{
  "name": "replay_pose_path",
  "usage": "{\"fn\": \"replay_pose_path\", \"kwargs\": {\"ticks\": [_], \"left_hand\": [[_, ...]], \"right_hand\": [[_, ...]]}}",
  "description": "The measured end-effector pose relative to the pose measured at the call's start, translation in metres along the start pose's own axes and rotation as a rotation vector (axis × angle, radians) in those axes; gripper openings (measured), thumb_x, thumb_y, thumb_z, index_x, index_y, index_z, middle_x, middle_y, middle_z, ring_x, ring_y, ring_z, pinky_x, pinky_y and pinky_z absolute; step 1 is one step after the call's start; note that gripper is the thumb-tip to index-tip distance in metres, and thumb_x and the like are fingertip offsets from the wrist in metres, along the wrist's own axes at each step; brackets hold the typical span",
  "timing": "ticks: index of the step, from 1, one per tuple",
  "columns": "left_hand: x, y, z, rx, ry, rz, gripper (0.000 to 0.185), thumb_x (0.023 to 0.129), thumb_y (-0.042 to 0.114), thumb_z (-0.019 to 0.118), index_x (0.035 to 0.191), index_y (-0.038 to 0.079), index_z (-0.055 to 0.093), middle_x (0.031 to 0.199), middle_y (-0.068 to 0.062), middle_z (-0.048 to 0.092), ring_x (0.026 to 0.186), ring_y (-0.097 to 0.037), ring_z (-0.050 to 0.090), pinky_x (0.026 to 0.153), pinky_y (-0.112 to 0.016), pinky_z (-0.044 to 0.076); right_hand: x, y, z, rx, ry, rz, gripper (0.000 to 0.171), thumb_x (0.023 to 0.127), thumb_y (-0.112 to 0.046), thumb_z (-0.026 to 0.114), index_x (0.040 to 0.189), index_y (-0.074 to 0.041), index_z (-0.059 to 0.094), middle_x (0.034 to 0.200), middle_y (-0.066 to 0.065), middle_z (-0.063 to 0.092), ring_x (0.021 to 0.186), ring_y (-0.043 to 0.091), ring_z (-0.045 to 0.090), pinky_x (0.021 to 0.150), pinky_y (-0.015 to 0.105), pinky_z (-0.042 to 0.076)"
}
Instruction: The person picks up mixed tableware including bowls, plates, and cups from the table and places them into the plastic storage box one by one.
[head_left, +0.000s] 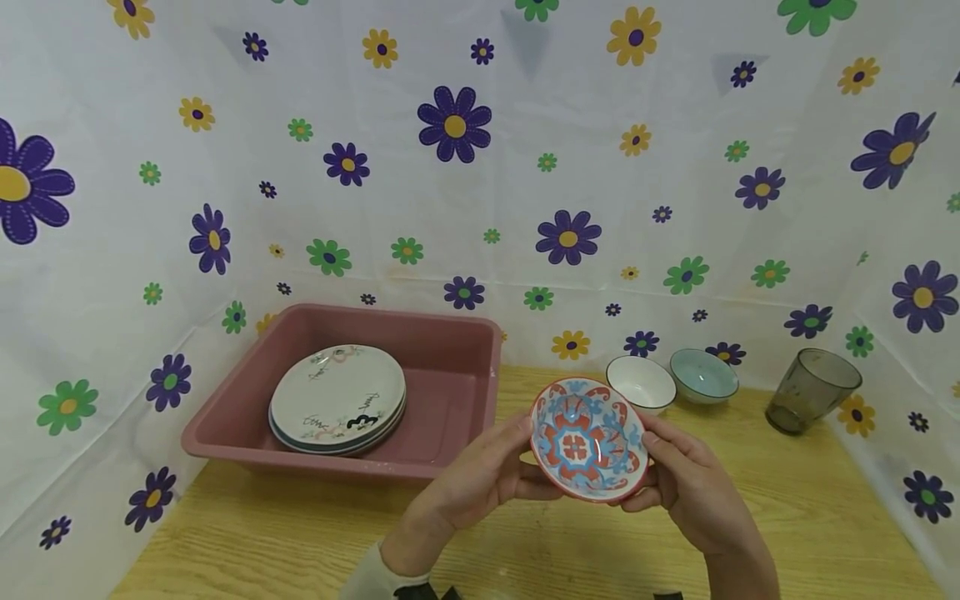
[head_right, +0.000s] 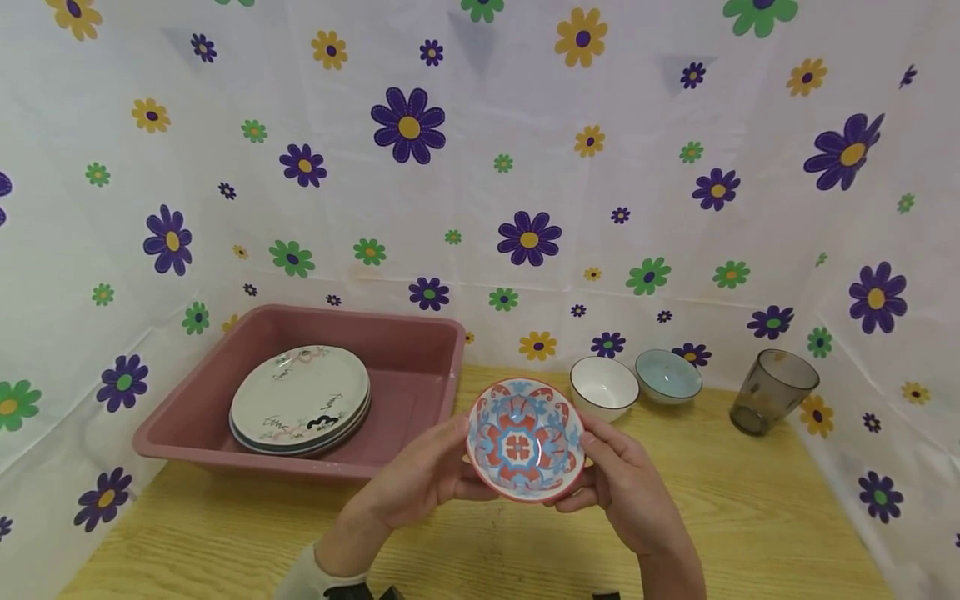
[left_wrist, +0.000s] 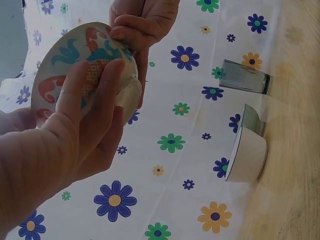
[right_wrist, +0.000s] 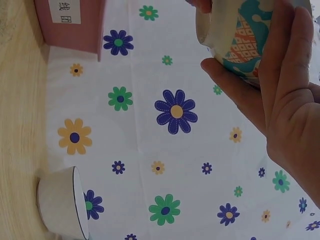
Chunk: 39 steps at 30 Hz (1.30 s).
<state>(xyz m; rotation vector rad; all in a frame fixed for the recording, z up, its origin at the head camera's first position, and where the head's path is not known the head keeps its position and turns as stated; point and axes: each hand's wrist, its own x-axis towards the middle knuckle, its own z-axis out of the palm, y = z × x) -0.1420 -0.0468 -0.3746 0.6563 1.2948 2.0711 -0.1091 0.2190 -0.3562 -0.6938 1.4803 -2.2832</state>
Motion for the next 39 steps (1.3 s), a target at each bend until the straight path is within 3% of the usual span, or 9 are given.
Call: {"fn": "replay_pose_path", "kwargs": {"ticks": [8,16,23,33,39], "left_hand": [[-0.004,0.004,-0.001,0.047,0.067,-0.025,0.058,0.107,0.041,0.04,0.154,0.009,0.033,0.129,-0.024,0.052,0.097,-0.024,0.07,0.086,-0.04,0.057],[-0.006,0.009,-0.001,0.104,0.114,0.0,0.051,0.109,0.034,0.036,0.153,0.008,0.036,0.128,-0.028,0.055,0.097,-0.027,0.07,0.086,-0.041,0.057],[-0.009,0.014,-0.003,0.128,0.149,0.006,0.05,0.109,0.03,0.034,0.152,0.004,0.037,0.124,-0.029,0.057,0.097,-0.028,0.07,0.086,-0.041,0.057],[-0.011,0.016,-0.006,0.114,0.162,0.03,0.049,0.11,0.028,0.032,0.152,0.004,0.036,0.128,-0.03,0.054,0.095,-0.025,0.07,0.085,-0.038,0.057],[-0.011,0.019,-0.008,0.107,0.21,0.091,0.049,0.109,0.028,0.034,0.151,0.001,0.037,0.125,-0.027,0.056,0.095,-0.021,0.069,0.085,-0.039,0.057]], "right_hand": [[0.001,0.003,0.002,-0.022,0.002,-0.01,0.043,0.11,-0.012,0.025,0.149,-0.015,0.045,0.119,0.013,0.068,0.089,0.024,0.073,0.073,0.034,0.059],[0.004,0.008,0.005,-0.007,0.014,-0.017,0.043,0.11,-0.013,0.026,0.15,-0.015,0.044,0.117,0.011,0.07,0.087,0.023,0.073,0.073,0.034,0.059],[0.008,0.013,0.01,-0.005,0.02,-0.026,0.045,0.111,-0.014,0.026,0.155,-0.011,0.034,0.12,0.011,0.068,0.089,0.023,0.073,0.074,0.034,0.059],[0.011,0.014,0.016,-0.077,0.066,-0.02,0.047,0.11,-0.016,0.029,0.157,-0.008,0.026,0.127,0.006,0.063,0.094,0.023,0.072,0.075,0.035,0.059],[0.014,0.013,0.023,-0.154,0.124,0.031,0.052,0.11,-0.021,0.033,0.158,-0.005,0.019,0.132,0.004,0.06,0.091,0.024,0.073,0.074,0.037,0.059]]}}
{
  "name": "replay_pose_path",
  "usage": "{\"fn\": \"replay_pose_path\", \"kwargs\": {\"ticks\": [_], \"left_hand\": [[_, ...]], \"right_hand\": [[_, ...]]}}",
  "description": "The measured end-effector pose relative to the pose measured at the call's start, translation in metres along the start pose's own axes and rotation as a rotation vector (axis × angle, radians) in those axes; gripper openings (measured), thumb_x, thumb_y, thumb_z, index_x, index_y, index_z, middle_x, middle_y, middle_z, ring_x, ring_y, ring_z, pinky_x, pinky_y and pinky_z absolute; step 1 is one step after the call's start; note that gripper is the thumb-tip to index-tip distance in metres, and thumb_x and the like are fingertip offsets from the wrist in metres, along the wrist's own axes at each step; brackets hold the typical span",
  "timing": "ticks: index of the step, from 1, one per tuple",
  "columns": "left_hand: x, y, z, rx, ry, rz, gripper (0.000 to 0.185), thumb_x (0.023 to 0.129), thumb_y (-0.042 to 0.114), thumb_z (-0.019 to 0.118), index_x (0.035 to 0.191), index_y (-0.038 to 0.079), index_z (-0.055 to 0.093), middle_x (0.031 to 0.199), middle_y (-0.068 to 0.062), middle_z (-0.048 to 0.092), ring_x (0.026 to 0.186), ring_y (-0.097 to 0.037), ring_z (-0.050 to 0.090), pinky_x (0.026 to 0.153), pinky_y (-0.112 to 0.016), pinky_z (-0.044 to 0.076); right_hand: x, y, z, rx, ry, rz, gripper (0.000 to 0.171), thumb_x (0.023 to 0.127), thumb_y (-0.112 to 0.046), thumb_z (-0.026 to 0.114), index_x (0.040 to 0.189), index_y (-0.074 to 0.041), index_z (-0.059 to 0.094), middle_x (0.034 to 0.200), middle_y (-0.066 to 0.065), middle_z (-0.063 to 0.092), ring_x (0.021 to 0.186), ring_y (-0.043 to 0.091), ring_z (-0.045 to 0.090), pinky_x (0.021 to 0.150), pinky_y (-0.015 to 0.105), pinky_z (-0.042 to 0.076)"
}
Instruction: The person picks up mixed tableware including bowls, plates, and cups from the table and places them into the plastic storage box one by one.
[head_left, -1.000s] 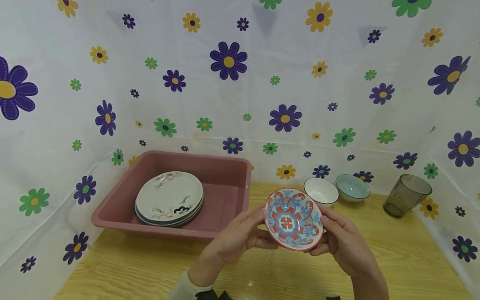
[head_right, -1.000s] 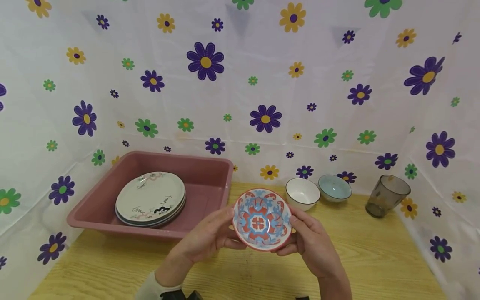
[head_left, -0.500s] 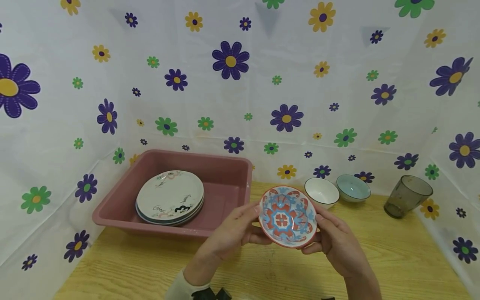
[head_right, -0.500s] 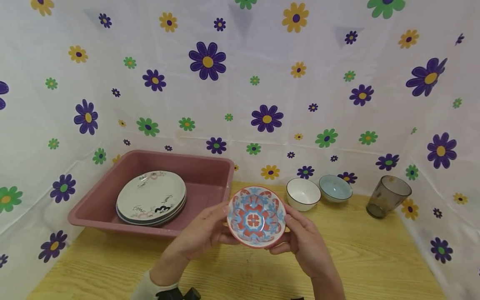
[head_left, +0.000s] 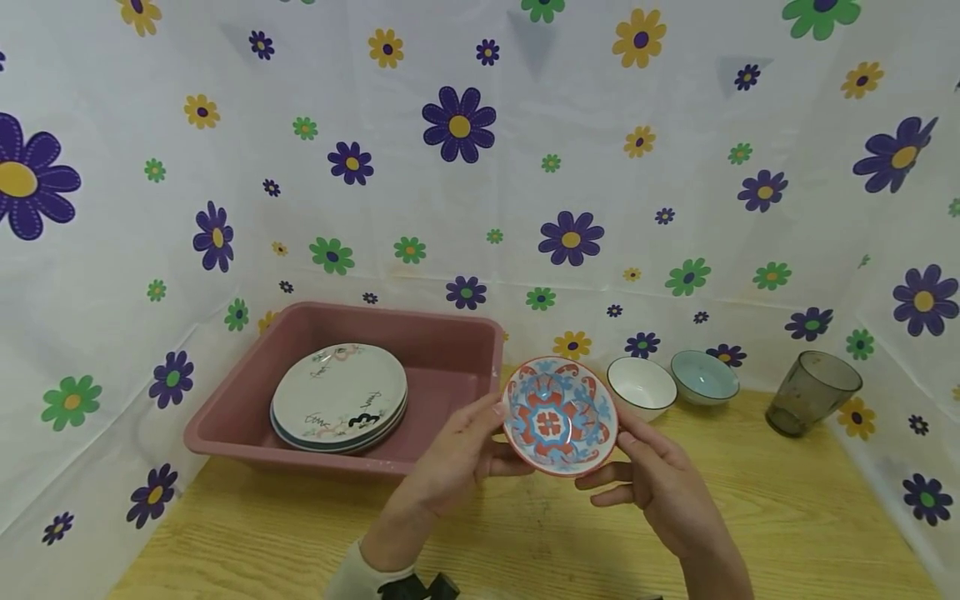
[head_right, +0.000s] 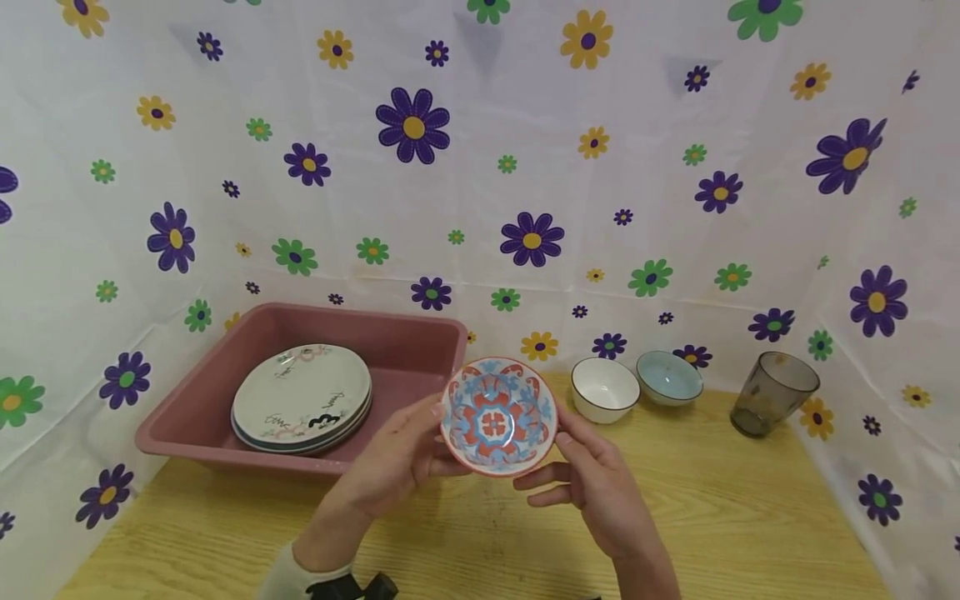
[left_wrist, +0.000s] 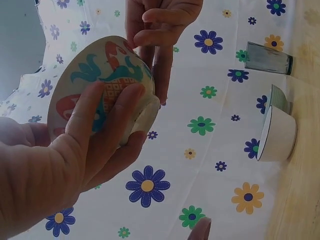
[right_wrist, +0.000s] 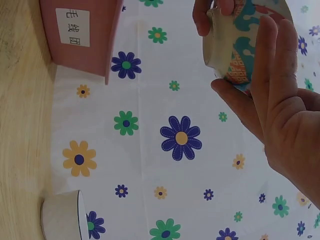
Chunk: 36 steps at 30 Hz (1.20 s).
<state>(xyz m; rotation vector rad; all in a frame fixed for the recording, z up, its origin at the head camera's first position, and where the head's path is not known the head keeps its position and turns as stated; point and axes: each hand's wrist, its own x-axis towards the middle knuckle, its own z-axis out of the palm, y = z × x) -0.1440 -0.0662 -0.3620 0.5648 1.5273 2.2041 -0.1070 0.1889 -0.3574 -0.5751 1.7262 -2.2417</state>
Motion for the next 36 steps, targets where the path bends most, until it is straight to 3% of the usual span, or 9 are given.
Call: {"fn": "replay_pose_path", "kwargs": {"ticks": [5,11,19,26,36], "left_hand": [[-0.002,0.005,-0.007,-0.025,0.032,0.053,0.049,0.11,0.027,0.033,0.15,0.0,0.036,0.124,-0.026,0.059,0.101,-0.023,0.07,0.087,-0.04,0.056],[-0.006,0.015,-0.021,0.018,0.094,0.105,0.048,0.11,0.026,0.03,0.151,0.001,0.036,0.129,-0.027,0.058,0.106,-0.025,0.068,0.089,-0.041,0.055],[-0.011,0.025,-0.036,0.013,0.181,0.118,0.048,0.11,0.027,0.028,0.15,0.002,0.037,0.139,-0.027,0.049,0.116,-0.028,0.062,0.095,-0.044,0.052],[-0.009,0.027,-0.049,-0.017,0.221,0.155,0.048,0.11,0.023,0.023,0.151,0.0,0.032,0.135,-0.022,0.049,0.111,-0.024,0.064,0.094,-0.041,0.053],[-0.006,0.026,-0.062,-0.012,0.284,0.179,0.047,0.11,0.02,0.024,0.15,-0.003,0.031,0.14,-0.036,0.043,0.11,-0.027,0.065,0.09,-0.041,0.055]], "right_hand": [[0.0,0.001,0.005,-0.054,0.02,0.016,0.053,0.109,-0.021,0.036,0.154,0.004,0.022,0.138,0.0,0.055,0.09,0.024,0.073,0.074,0.038,0.06],[0.003,0.008,0.009,-0.097,-0.009,0.021,0.044,0.109,-0.019,0.038,0.147,0.003,0.04,0.139,0.002,0.057,0.091,0.025,0.073,0.073,0.038,0.06],[0.012,0.017,0.02,-0.193,0.05,0.115,0.042,0.106,-0.023,0.046,0.139,0.004,0.047,0.132,0.01,0.061,0.087,0.025,0.073,0.072,0.039,0.06],[0.023,0.031,0.032,-0.313,0.081,0.211,0.041,0.105,-0.023,0.048,0.137,0.004,0.049,0.123,0.017,0.061,0.083,0.026,0.072,0.069,0.039,0.06],[0.037,0.052,0.052,-0.533,0.102,0.199,0.039,0.104,-0.022,0.052,0.136,-0.001,0.052,0.122,0.018,0.058,0.079,0.026,0.069,0.065,0.037,0.058]]}}
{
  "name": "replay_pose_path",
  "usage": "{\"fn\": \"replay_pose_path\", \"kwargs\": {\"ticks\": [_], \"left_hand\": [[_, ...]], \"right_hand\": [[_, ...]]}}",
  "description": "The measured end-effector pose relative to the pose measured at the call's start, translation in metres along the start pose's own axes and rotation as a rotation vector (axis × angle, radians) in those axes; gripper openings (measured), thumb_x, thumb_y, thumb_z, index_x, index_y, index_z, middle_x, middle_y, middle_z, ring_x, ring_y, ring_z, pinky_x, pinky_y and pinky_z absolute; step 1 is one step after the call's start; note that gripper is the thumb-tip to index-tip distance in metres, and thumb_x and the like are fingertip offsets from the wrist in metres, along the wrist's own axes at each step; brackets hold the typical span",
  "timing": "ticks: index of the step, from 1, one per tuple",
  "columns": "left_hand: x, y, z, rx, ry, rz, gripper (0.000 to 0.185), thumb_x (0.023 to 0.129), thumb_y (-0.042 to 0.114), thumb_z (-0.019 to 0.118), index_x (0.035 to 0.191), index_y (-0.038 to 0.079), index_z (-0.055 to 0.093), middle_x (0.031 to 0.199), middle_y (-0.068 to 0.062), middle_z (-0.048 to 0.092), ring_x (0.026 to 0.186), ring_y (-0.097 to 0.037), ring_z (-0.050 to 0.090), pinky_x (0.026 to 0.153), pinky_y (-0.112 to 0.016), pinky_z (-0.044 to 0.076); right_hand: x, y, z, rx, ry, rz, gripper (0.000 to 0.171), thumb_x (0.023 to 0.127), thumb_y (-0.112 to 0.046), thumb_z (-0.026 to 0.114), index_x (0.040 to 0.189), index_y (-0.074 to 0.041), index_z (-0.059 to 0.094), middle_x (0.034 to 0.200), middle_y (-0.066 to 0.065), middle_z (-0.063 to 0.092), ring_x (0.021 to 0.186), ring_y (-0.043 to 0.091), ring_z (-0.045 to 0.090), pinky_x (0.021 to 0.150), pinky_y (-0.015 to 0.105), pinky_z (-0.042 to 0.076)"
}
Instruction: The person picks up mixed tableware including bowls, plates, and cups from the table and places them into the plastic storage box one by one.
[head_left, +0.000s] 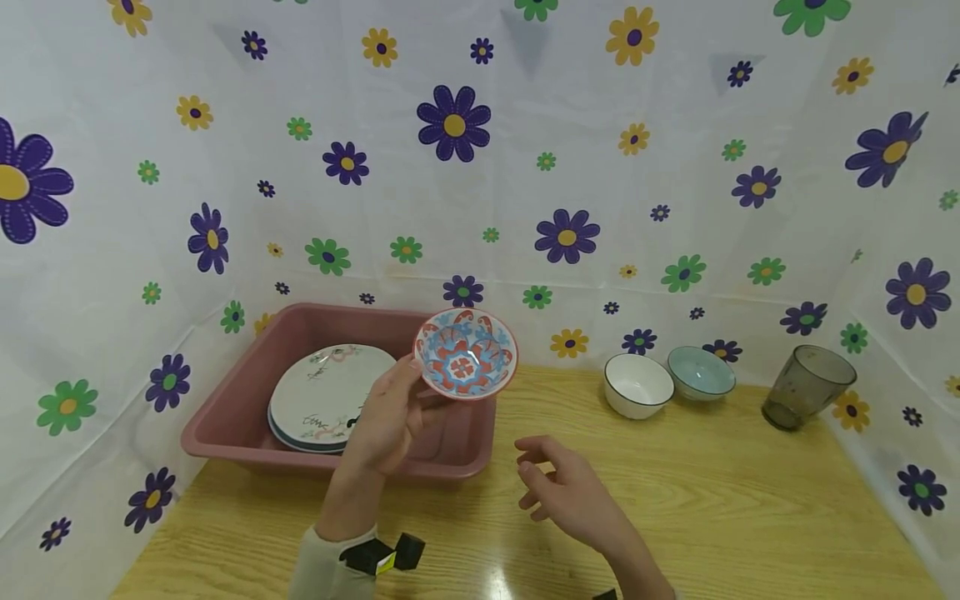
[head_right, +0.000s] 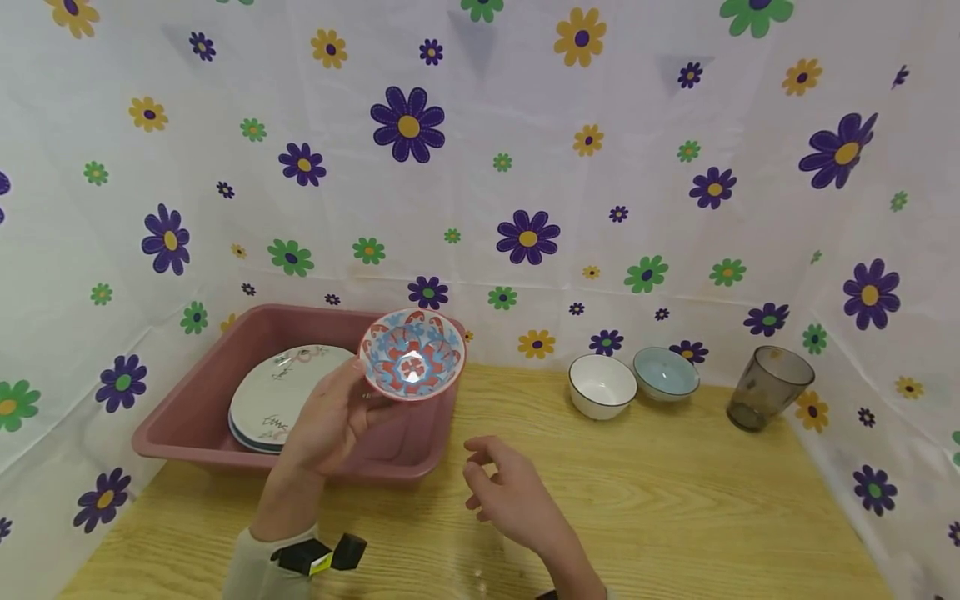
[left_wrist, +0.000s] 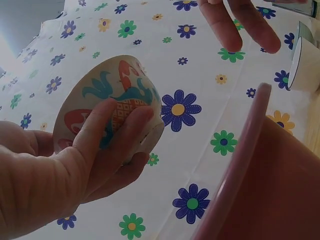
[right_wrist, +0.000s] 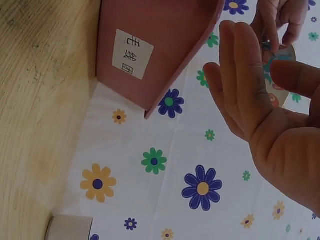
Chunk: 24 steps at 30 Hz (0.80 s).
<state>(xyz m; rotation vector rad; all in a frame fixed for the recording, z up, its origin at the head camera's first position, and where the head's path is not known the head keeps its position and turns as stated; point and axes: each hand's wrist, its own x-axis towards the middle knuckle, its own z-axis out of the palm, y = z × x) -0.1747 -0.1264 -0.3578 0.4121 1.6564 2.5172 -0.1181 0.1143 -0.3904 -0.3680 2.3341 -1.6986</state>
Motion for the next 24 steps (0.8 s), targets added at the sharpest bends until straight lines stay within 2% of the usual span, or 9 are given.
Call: {"fn": "replay_pose_path", "kwargs": {"ticks": [8,14,16,24], "left_hand": [[0.003,-0.002,-0.004,0.05,0.006,0.0,0.046,0.11,0.02,0.025,0.149,-0.004,0.033,0.137,-0.037,0.045,0.113,-0.032,0.064,0.09,-0.041,0.055],[0.005,-0.004,-0.002,0.038,0.013,-0.017,0.046,0.11,0.02,0.025,0.15,-0.004,0.031,0.138,-0.036,0.045,0.11,-0.028,0.065,0.09,-0.04,0.055],[0.006,-0.005,-0.002,0.036,0.023,-0.024,0.047,0.11,0.02,0.025,0.15,-0.004,0.031,0.138,-0.036,0.045,0.108,-0.027,0.066,0.089,-0.039,0.055],[0.008,-0.006,-0.005,0.106,0.036,-0.034,0.047,0.11,0.02,0.026,0.149,-0.005,0.032,0.135,-0.036,0.048,0.109,-0.03,0.065,0.087,-0.038,0.057]], "right_hand": [[0.01,-0.002,0.018,-0.192,0.025,-0.07,0.043,0.102,-0.023,0.053,0.139,0.0,0.049,0.122,0.02,0.059,0.071,0.014,0.064,0.061,0.029,0.054],[0.017,-0.004,0.031,-0.391,0.1,-0.122,0.038,0.101,-0.02,0.055,0.133,0.0,0.055,0.125,0.02,0.058,0.089,0.019,0.06,0.075,0.035,0.052],[0.019,-0.004,0.035,-0.421,0.108,-0.142,0.036,0.101,-0.019,0.056,0.131,-0.001,0.057,0.126,0.02,0.057,0.094,0.02,0.06,0.076,0.036,0.053],[0.023,-0.001,0.045,-0.486,0.13,-0.262,0.029,0.099,-0.012,0.058,0.124,0.003,0.058,0.125,0.018,0.056,0.088,0.023,0.063,0.069,0.026,0.053]]}}
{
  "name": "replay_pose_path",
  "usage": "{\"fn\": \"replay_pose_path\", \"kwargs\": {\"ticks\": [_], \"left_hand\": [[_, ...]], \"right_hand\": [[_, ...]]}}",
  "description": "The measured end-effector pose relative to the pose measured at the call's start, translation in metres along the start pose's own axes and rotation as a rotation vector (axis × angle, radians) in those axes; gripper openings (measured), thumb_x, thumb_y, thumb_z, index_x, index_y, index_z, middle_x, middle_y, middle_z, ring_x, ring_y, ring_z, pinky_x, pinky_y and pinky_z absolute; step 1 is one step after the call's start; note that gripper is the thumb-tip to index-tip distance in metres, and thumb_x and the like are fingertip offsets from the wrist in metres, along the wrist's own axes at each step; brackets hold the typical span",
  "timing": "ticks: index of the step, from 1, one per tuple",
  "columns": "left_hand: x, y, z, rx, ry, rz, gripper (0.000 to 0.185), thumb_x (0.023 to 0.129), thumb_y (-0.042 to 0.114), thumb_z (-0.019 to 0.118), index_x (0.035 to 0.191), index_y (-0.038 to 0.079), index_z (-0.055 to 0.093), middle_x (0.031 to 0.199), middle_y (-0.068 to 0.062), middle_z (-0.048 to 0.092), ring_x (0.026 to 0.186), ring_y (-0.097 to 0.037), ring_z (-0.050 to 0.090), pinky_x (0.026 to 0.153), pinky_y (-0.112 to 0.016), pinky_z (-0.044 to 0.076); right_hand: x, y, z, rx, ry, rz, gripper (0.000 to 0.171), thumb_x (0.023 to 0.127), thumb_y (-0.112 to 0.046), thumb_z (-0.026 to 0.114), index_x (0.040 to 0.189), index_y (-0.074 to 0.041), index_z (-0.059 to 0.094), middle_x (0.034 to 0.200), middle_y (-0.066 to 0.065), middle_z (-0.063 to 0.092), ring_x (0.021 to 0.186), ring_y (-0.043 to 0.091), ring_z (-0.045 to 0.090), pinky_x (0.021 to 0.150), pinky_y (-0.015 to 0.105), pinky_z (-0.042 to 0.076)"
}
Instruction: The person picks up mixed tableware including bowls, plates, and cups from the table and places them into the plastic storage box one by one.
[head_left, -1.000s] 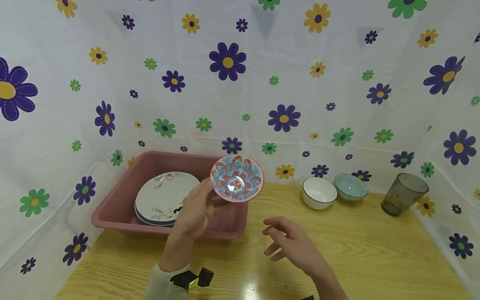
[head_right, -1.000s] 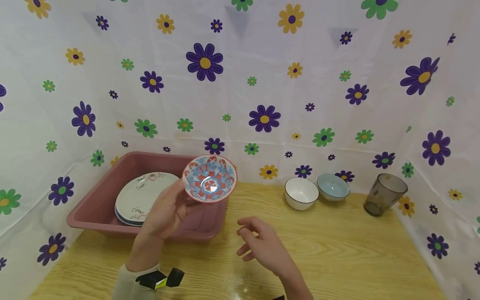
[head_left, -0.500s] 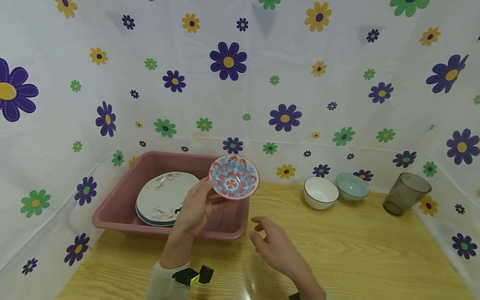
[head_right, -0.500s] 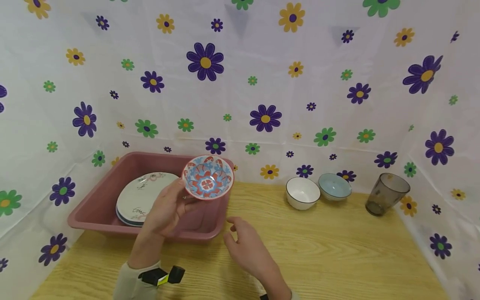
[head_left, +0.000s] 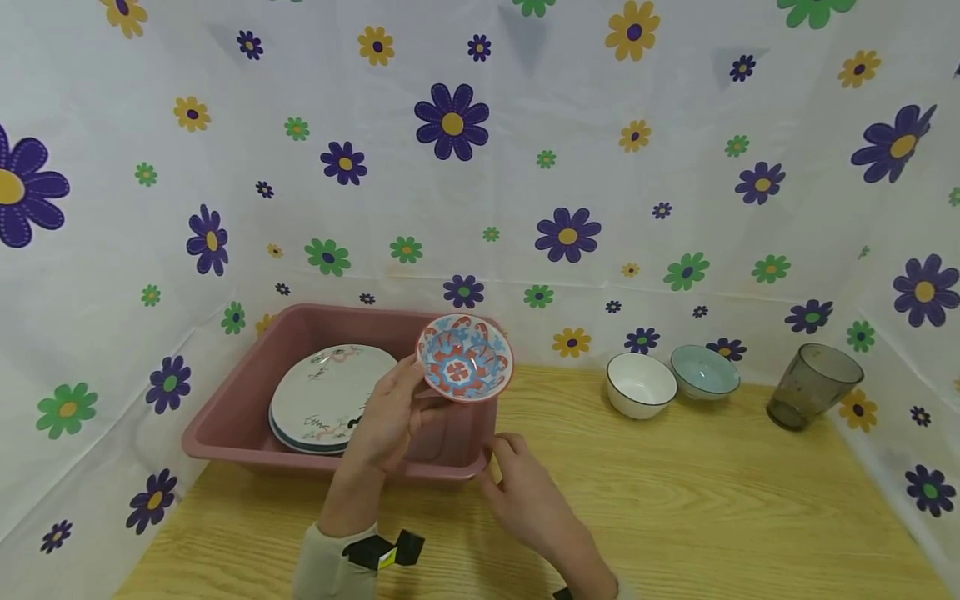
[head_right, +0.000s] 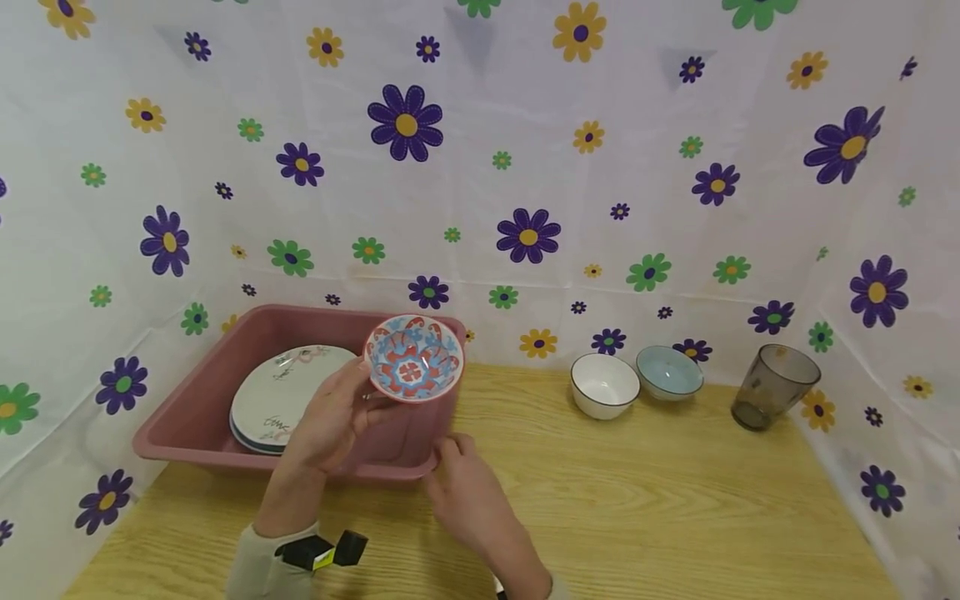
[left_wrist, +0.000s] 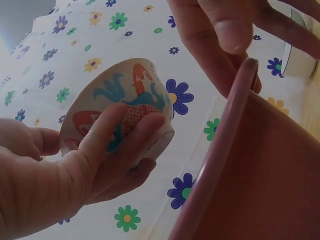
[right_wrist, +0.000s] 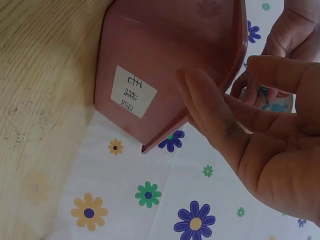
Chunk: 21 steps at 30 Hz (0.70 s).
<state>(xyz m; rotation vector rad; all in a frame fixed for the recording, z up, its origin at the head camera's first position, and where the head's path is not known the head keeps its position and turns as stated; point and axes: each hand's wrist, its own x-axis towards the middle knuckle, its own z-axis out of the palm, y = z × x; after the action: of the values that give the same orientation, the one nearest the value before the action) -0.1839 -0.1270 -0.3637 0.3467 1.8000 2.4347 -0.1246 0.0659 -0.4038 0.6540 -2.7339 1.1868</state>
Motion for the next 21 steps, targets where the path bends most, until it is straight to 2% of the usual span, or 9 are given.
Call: {"fn": "replay_pose_path", "kwargs": {"ticks": [8,15,18,21], "left_hand": [[-0.003,0.0,-0.002,0.042,0.004,-0.014,0.046,0.11,0.021,0.027,0.149,-0.004,0.032,0.136,-0.036,0.047,0.109,-0.029,0.065,0.087,-0.037,0.057],[0.001,-0.004,-0.004,0.035,-0.012,-0.028,0.046,0.11,0.02,0.027,0.15,-0.004,0.03,0.138,-0.037,0.044,0.113,-0.036,0.062,0.088,-0.038,0.056],[0.004,-0.006,-0.005,0.031,-0.006,-0.048,0.047,0.11,0.02,0.027,0.15,-0.003,0.029,0.139,-0.034,0.045,0.115,-0.036,0.061,0.09,-0.038,0.055],[0.008,-0.007,-0.006,0.054,0.001,-0.066,0.046,0.11,0.02,0.028,0.149,-0.004,0.03,0.138,-0.036,0.044,0.111,-0.034,0.063,0.088,-0.038,0.056]], "right_hand": [[0.001,0.004,0.009,-0.028,0.012,0.005,0.031,0.1,-0.015,0.058,0.127,-0.001,0.058,0.125,0.015,0.056,0.095,0.024,0.064,0.071,0.027,0.054],[0.008,0.009,0.012,0.069,0.065,0.014,0.017,0.1,-0.01,0.054,0.113,-0.001,0.061,0.102,0.008,0.065,0.092,0.018,0.062,0.071,0.027,0.052],[0.012,0.01,0.013,0.075,0.096,0.023,0.014,0.098,-0.007,0.056,0.109,0.0,0.06,0.098,0.008,0.065,0.087,0.017,0.062,0.066,0.025,0.051],[0.014,0.011,0.015,0.059,0.115,0.041,0.014,0.097,-0.007,0.057,0.108,0.0,0.059,0.098,0.01,0.064,0.087,0.018,0.061,0.065,0.025,0.049]]}}
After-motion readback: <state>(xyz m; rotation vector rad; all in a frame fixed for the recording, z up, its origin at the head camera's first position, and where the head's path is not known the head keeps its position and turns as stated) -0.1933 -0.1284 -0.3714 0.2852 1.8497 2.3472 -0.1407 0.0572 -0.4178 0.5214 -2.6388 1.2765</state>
